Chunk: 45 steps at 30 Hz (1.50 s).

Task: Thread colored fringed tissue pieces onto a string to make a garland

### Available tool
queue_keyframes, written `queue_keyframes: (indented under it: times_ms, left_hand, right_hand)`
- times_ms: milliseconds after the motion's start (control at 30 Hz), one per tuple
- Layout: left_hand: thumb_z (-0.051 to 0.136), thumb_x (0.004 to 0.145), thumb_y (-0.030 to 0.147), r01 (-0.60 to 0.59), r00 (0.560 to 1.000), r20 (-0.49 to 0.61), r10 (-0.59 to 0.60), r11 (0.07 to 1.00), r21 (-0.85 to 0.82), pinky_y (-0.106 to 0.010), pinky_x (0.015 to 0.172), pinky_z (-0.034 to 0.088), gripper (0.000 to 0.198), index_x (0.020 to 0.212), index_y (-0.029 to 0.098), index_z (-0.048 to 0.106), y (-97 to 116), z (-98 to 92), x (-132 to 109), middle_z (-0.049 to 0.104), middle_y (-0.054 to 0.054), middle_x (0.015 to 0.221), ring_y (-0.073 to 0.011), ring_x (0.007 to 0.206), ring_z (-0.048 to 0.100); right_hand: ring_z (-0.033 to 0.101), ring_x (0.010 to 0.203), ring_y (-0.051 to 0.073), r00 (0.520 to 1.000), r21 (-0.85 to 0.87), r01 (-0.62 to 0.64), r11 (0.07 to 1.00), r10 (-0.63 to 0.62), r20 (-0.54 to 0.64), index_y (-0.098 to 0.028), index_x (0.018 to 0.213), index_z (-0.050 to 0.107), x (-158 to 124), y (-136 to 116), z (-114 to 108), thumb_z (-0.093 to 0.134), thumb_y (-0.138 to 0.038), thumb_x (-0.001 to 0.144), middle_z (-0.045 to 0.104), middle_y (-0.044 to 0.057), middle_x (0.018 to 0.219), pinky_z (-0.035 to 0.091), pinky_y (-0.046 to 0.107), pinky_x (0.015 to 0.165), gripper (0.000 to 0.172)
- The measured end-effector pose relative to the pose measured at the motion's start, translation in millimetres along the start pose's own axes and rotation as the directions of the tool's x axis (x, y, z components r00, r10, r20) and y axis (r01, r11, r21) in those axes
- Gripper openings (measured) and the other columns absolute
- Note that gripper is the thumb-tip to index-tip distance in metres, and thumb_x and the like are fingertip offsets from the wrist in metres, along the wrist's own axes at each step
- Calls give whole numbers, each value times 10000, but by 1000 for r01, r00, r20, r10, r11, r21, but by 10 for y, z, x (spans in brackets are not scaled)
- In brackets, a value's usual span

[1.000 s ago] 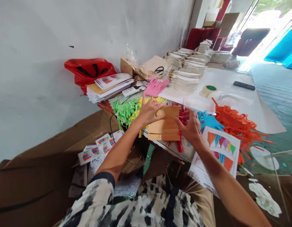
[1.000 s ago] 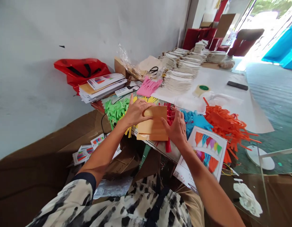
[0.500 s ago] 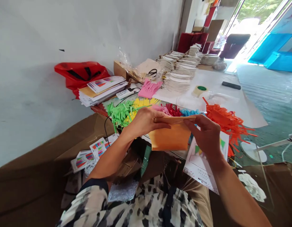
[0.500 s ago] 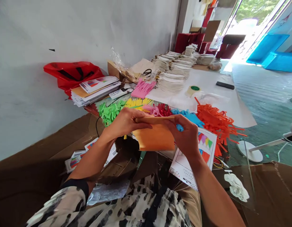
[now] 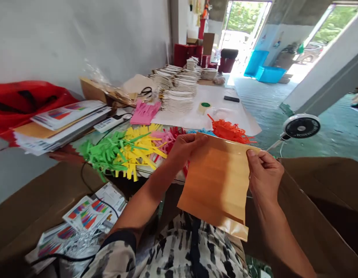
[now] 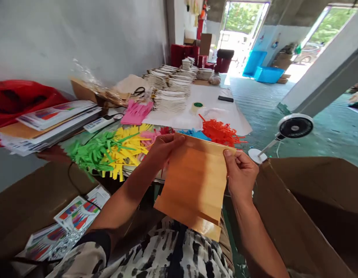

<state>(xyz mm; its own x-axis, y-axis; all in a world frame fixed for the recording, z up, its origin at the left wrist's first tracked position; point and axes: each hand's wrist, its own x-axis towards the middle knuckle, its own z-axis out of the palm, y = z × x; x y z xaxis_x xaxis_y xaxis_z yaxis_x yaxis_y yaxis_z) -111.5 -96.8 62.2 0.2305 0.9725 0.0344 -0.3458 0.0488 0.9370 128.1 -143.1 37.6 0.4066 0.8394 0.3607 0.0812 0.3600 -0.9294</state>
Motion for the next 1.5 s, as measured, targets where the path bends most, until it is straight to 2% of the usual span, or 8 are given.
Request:
queue_keyframes:
  times_ms: [233, 533, 667, 767, 900, 1067, 1267, 1500]
  left_hand:
    - [925, 671, 634, -78, 997, -11, 79, 993, 84, -216, 537, 359, 519, 682, 153, 731, -377, 373, 73, 606, 13, 662, -84, 590, 492]
    - [846, 768, 653, -196, 980, -2, 201, 960, 199, -237, 546, 268, 577, 596, 157, 606, -545, 616, 99, 431, 30, 628, -82, 610, 341]
    - [830, 825, 596, -274, 959, -15, 282, 944, 183, -239, 539, 232, 616, 535, 157, 507, -613, 689, 120, 343, 38, 609, -78, 605, 284]
    - [839, 837, 549, -271, 963, 33, 269, 954, 131, -227, 577, 319, 480, 619, 161, 657, -640, 704, 124, 463, 28, 644, -86, 634, 372]
    - [831, 853, 523, -208, 974, 124, 190, 966, 151, -244, 634, 394, 363, 764, 174, 798, -690, 716, 100, 599, 0, 719, -116, 696, 480]
    - [851, 798, 592, -100, 987, 140, 80, 985, 142, -242, 584, 365, 448, 702, 162, 769, -730, 756, 49, 576, 11, 656, -106, 630, 469]
    - [835, 810, 610, 55, 965, 256, -58, 998, 20, -228, 601, 409, 465, 747, 155, 764, -686, 737, 61, 631, 1, 708, -100, 630, 523]
    - [771, 856, 586, -174, 970, 204, 128, 959, 225, -256, 608, 361, 455, 707, 157, 741, -755, 805, 59, 555, 4, 658, -119, 650, 447]
  right_hand:
    - [455, 555, 118, 992, -184, 12, 983, -35, -122, -204, 676, 669, -140, 96, -488, 811, -569, 854, 569, -26, 615, 359, 258, 517, 430]
    - [342, 548, 107, 979, -247, 68, 966, -113, -172, -212, 569, 532, -271, 117, -681, 777, -513, 910, 420, -46, 568, 276, 277, 530, 516]
    - [403, 566, 123, 972, -258, 38, 965, -95, -213, -215, 595, 560, -276, 104, -758, 774, -541, 901, 466, -33, 592, 326, 280, 541, 495]
    - [581, 669, 156, 991, -98, -61, 993, 48, -123, -230, 852, 743, -212, 65, -861, 844, -576, 815, 659, 0, 766, 467, 282, 611, 362]
    - [731, 976, 245, 980, -64, -152, 986, 159, 116, -283, 1255, 773, -138, -75, -970, 894, -600, 735, 782, 87, 1186, 601, 354, 795, 621]
    - [672, 658, 163, 936, -337, -226, 914, 299, 184, -241, 897, 853, -137, -207, -984, 900, -516, 777, 775, 29, 785, 527, 257, 565, 303]
    - [587, 564, 124, 954, -389, -148, 910, 235, 187, -227, 875, 856, -147, -155, -1041, 876, -528, 801, 740, 10, 714, 447, 225, 473, 310]
    - [593, 558, 130, 969, -389, -91, 917, 171, 176, -236, 837, 853, -214, -172, -1092, 889, -475, 790, 739, 10, 708, 468, 239, 478, 246]
